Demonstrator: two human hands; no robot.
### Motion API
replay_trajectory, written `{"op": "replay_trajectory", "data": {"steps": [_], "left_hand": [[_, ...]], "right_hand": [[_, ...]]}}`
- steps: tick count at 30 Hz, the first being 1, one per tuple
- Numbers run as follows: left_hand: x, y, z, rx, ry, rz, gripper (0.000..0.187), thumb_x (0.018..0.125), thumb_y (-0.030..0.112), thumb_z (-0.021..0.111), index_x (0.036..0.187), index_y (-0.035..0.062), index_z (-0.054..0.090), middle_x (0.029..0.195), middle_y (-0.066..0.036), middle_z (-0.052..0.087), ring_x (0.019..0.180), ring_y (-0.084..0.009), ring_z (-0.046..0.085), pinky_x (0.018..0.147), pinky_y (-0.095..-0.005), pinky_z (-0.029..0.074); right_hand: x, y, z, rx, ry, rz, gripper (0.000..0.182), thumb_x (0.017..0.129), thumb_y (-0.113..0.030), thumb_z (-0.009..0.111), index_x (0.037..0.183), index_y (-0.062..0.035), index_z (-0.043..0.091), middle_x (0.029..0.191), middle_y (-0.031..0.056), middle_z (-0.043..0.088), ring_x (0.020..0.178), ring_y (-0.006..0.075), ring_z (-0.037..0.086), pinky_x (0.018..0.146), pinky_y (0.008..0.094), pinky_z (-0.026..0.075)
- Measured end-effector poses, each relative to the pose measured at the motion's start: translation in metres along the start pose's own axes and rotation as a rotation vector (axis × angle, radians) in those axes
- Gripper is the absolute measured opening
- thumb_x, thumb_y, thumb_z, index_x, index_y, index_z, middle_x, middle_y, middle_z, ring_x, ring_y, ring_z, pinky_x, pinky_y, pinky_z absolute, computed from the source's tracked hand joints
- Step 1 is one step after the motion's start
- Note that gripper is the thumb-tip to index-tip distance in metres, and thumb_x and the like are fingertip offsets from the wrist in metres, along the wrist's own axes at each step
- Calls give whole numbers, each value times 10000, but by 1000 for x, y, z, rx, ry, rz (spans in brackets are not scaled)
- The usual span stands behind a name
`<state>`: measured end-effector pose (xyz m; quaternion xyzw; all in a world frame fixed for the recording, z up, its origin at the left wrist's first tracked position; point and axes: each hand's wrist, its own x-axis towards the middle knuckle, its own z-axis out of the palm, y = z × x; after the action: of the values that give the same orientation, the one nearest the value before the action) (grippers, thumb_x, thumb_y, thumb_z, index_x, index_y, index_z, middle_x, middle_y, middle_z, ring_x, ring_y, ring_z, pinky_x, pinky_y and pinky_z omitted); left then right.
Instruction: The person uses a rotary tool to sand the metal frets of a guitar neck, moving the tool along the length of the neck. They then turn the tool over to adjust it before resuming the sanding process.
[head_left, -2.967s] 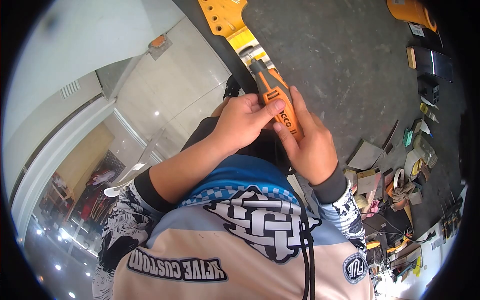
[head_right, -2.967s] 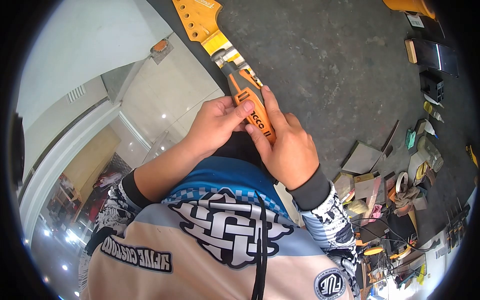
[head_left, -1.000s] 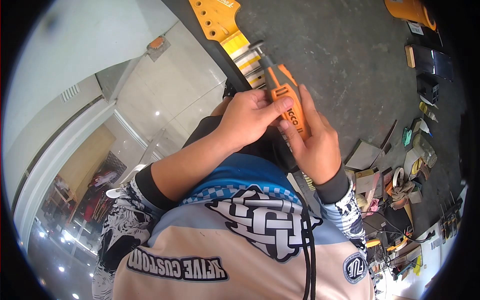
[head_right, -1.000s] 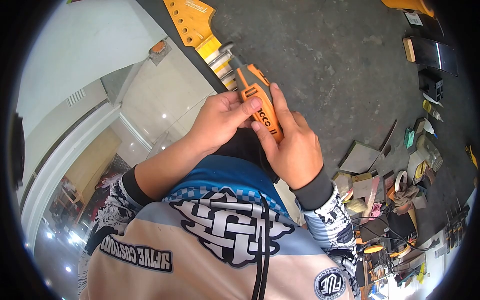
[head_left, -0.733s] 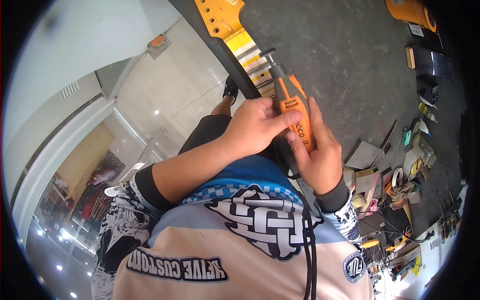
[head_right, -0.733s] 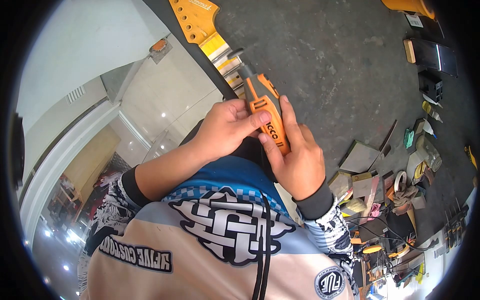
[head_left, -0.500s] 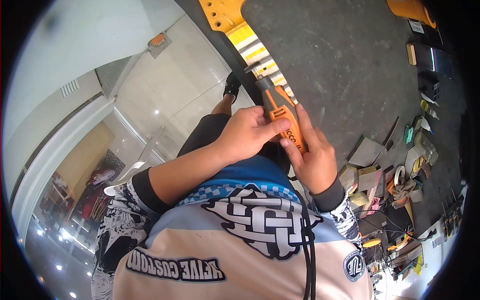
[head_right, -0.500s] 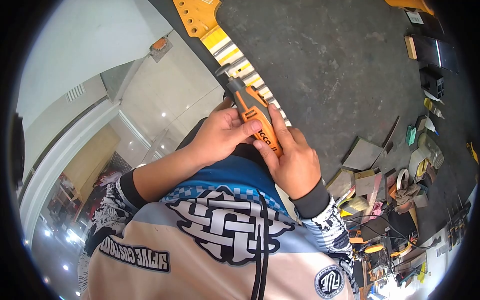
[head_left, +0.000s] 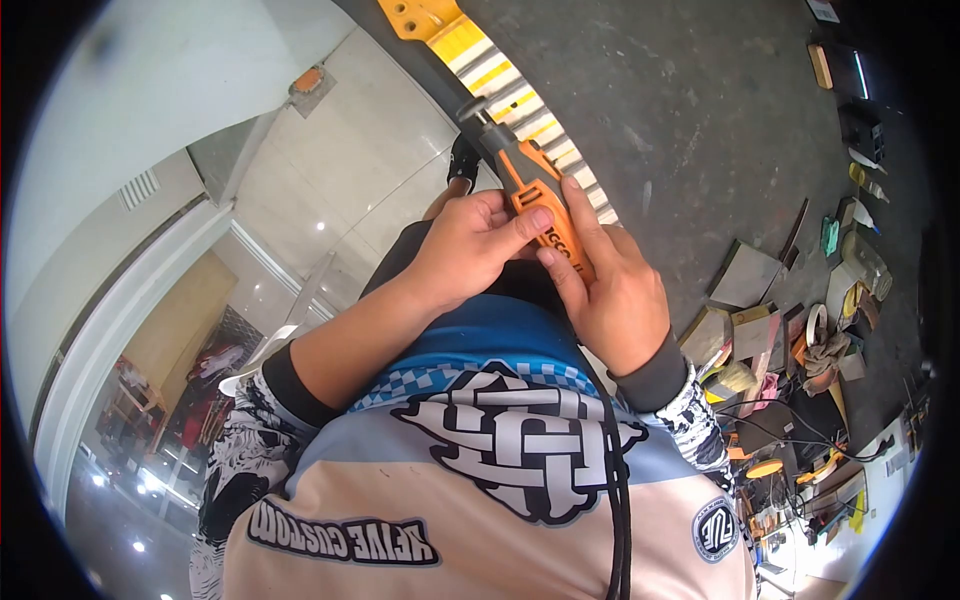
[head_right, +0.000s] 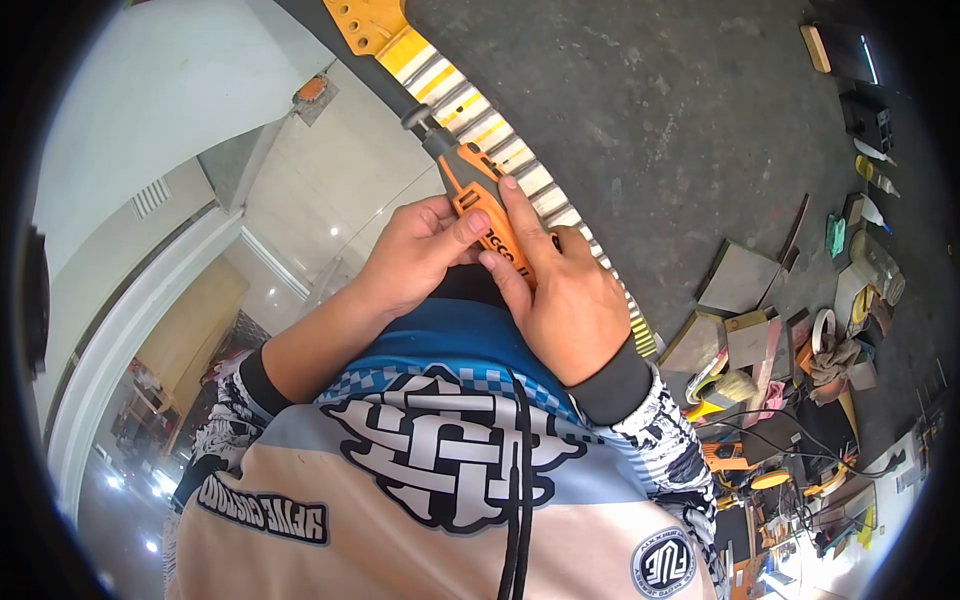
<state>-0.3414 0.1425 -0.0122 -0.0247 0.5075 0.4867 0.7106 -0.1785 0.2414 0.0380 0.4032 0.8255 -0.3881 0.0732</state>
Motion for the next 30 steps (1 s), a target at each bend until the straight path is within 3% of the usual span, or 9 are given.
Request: {"op": "replay_trajectory", "data": {"steps": [9,12,30], "left_hand": [[1,3,1,-5,10,-22,302,1059,212,652,1198,-56,662,1126,-99,723,1014,-149,706,881,-286,614],[0,4,1,68,3,-10,409,1066,305,637,1234,-68,634,1156,-130,710,1036,-175,704,910,-304,595],[3,6,4,55,6,-16,441,1061,328,644,1244,-73,632,1149,-125,710,1037,-177,709,912,-305,604]], "right_hand": [[1,2,2,27,19,1,687,956,-405,729,1575,-247,480,900,181,679,688,343,718,594,431,591],[2,2,2,44,7,8,686,956,-404,730,1576,-249,479,895,180,679,692,344,720,598,432,592],[4,2,0,45,15,23,682,955,-402,730,1572,-250,483,933,194,692,753,369,737,636,446,606]]}}
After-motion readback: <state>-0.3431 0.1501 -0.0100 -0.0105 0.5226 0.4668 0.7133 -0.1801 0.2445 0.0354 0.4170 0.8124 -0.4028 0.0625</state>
